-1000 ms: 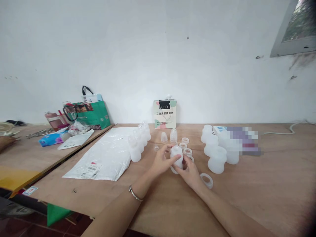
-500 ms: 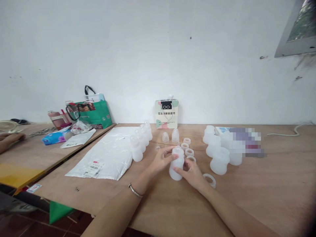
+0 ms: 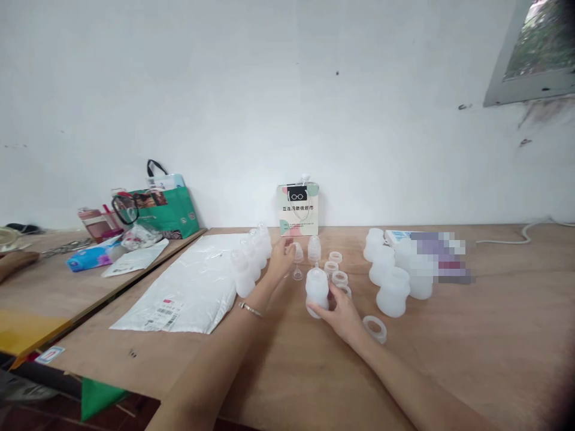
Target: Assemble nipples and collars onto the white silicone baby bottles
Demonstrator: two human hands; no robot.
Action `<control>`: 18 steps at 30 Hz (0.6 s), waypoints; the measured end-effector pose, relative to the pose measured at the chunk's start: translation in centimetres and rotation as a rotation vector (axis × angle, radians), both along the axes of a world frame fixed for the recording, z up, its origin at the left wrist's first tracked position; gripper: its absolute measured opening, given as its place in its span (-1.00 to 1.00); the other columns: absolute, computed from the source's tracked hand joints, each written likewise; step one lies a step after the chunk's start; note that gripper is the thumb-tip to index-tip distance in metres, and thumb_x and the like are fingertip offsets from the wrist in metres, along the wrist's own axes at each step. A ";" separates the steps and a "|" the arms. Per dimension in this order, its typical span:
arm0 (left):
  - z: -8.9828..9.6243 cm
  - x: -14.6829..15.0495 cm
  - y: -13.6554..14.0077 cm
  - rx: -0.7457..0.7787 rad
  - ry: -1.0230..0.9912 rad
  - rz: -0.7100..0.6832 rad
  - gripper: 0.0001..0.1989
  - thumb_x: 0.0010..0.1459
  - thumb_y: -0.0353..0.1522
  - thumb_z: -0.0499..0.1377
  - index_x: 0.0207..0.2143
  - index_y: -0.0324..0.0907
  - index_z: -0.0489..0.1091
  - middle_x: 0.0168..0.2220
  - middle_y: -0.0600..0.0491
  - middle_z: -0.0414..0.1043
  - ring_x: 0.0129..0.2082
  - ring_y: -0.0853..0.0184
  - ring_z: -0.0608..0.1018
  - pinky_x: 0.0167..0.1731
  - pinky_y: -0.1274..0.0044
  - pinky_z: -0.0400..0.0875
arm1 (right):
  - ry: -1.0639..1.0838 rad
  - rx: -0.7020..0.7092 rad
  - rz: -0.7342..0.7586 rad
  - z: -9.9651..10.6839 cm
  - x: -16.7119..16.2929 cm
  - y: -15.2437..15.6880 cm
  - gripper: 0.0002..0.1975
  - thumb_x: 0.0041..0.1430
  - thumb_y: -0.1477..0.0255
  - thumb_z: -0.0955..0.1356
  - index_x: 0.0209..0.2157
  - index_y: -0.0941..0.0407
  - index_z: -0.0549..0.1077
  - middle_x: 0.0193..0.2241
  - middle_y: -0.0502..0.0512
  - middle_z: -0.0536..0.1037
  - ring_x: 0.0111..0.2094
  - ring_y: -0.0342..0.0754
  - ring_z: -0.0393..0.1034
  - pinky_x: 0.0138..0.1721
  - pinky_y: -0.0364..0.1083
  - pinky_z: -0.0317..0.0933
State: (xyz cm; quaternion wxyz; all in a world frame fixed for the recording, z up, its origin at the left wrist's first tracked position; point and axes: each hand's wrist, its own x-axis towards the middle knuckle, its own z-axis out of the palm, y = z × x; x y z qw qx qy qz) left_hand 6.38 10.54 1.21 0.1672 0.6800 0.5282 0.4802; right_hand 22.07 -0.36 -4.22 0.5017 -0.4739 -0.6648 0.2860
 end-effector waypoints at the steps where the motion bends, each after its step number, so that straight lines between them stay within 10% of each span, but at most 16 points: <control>1: 0.1 0.1 1.2 -0.019 0.050 0.021 -0.67 0.06 -0.37 0.07 -0.09 -0.24 0.28 -0.04 -0.13 0.36 -0.03 0.23 0.40 -0.02 0.38 0.22 | -0.004 -0.002 -0.007 0.0 0.0 0.0 -0.49 -0.13 0.27 0.39 -0.10 0.15 0.36 -0.23 0.15 0.52 -0.24 0.06 0.39 -0.21 0.01 0.27; 7: -0.2 1.1 4.8 -0.163 0.218 0.125 -0.69 -0.12 -0.40 0.21 -0.24 -0.26 0.35 -0.17 -0.20 0.44 -0.01 0.06 0.38 -0.01 0.31 0.12 | -0.034 -0.023 -0.019 0.0 0.0 0.0 -0.46 -0.11 0.27 0.39 -0.04 0.16 0.34 -0.20 0.17 0.50 -0.21 0.06 0.37 -0.18 0.01 0.25; 13: 2.3 1.5 1.6 -0.042 0.226 0.211 -0.65 0.10 -0.27 0.05 -0.07 -0.23 0.21 -0.13 -0.17 0.38 -0.02 0.13 0.37 -0.01 0.28 0.09 | -0.034 -0.028 -0.012 0.3 0.0 -0.1 -0.47 -0.11 0.27 0.38 -0.06 0.17 0.34 -0.24 0.15 0.50 -0.25 0.04 0.37 -0.21 -0.01 0.25; 18: 6.3 0.9 -5.7 0.259 0.033 -0.231 -0.69 0.15 -0.19 0.00 -0.11 -0.16 0.18 -0.19 -0.01 0.38 -0.19 0.35 0.44 -0.18 0.51 0.27 | -0.031 -0.023 -0.016 0.4 0.0 -0.2 -0.49 -0.12 0.26 0.38 -0.09 0.15 0.36 -0.26 0.14 0.51 -0.27 0.03 0.38 -0.23 -0.01 0.25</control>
